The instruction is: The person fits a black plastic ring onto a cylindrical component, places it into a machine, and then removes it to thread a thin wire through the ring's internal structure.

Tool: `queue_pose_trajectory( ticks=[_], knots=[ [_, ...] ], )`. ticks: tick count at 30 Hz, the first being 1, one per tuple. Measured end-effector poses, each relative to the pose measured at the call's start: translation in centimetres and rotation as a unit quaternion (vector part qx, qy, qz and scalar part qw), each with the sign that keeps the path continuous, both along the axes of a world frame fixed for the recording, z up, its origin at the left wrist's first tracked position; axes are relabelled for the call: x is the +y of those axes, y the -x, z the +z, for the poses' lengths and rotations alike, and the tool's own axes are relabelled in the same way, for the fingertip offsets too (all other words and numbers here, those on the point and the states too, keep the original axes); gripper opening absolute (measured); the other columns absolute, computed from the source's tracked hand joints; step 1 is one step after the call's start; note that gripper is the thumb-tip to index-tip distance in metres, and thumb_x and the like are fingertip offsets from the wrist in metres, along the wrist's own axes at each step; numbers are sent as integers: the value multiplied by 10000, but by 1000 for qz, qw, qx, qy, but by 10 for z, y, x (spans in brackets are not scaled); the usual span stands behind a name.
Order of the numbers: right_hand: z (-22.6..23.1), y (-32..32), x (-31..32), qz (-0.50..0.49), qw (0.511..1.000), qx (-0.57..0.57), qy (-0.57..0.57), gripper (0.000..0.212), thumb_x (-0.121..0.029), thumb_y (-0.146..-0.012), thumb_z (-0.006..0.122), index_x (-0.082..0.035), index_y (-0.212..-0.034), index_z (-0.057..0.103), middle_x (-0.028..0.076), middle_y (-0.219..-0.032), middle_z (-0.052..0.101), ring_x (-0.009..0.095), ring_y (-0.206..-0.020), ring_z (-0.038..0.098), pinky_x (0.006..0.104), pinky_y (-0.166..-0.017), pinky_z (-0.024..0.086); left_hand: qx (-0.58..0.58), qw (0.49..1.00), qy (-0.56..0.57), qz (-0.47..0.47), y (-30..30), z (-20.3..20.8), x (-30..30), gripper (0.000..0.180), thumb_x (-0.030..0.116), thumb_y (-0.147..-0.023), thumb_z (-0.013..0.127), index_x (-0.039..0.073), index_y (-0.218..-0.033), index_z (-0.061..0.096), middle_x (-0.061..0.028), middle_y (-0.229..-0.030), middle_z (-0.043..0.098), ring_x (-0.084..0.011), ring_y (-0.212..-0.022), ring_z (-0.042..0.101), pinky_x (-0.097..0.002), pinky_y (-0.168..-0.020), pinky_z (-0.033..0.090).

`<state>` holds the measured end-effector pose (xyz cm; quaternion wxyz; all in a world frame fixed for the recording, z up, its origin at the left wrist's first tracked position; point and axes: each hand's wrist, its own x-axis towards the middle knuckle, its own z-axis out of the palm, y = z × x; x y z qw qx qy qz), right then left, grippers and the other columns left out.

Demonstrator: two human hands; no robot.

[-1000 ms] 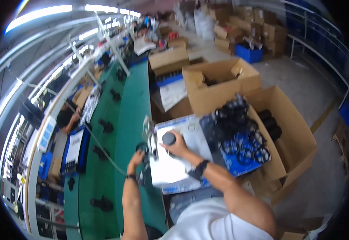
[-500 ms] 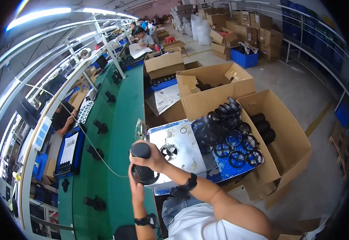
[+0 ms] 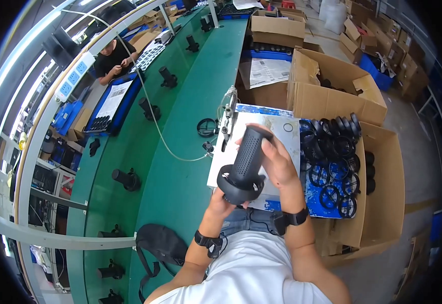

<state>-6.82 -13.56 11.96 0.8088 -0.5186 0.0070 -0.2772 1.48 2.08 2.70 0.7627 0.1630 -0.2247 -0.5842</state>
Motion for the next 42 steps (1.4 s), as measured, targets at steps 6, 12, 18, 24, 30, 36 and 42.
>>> queue_pose_trajectory(
  ticks=[6,12,18,24,30,36,42],
  knots=[
    [-23,3,4,-18,999,12,-49,696,-480,-918,582,31,-1359,415,163,-1087,627,240,-992,617,358,-902,502,-30,987,-139,73,16,10,1,543,280,-945,567,18,-1384,387,-132,-1227,586,-204,-1037,641,-308,-874,522],
    [-26,1,11,-78,994,8,-78,623,-481,-940,550,-6,-1327,440,161,-1099,605,240,-1011,603,345,-871,515,-67,978,-136,140,14,10,-2,644,220,-907,608,58,-1459,319,-80,-1309,512,-159,-1162,555,-271,-948,455],
    [-29,-4,13,-115,986,-8,-123,608,-484,-959,515,-2,-1325,448,146,-1087,606,235,-1008,601,336,-870,511,-102,975,-109,165,14,12,2,796,145,-836,678,37,-1498,251,-117,-1395,409,-188,-1200,499,-282,-988,424],
    [-22,-7,20,-192,973,40,-124,510,-370,-989,509,13,-1320,450,174,-1159,602,245,-1064,590,353,-918,489,-270,909,-173,266,9,24,-1,722,92,-863,640,31,-1453,229,-153,-1258,506,-167,-1121,528,-272,-911,459],
    [3,0,29,-151,986,29,57,471,-167,-917,591,44,-1313,448,158,-1253,544,204,-1152,512,334,-1035,358,-96,960,-154,211,4,14,6,414,288,-981,459,53,-1315,392,-112,-936,635,-121,-691,610,-216,-548,430],
    [6,10,37,-134,986,42,88,594,-216,-827,722,46,-1295,467,118,-1183,572,181,-1101,532,315,-1006,376,-49,961,-166,216,7,11,9,566,514,-986,362,18,-1176,556,-100,-896,667,-166,-674,648,-284,-586,533],
    [6,13,38,-132,985,52,98,727,-274,-790,771,55,-1342,431,172,-1239,572,216,-1113,558,339,-1009,404,-11,985,-124,120,3,-4,11,616,537,-983,383,-10,-1210,553,-123,-944,671,-179,-684,654,-294,-589,547]
  ],
)
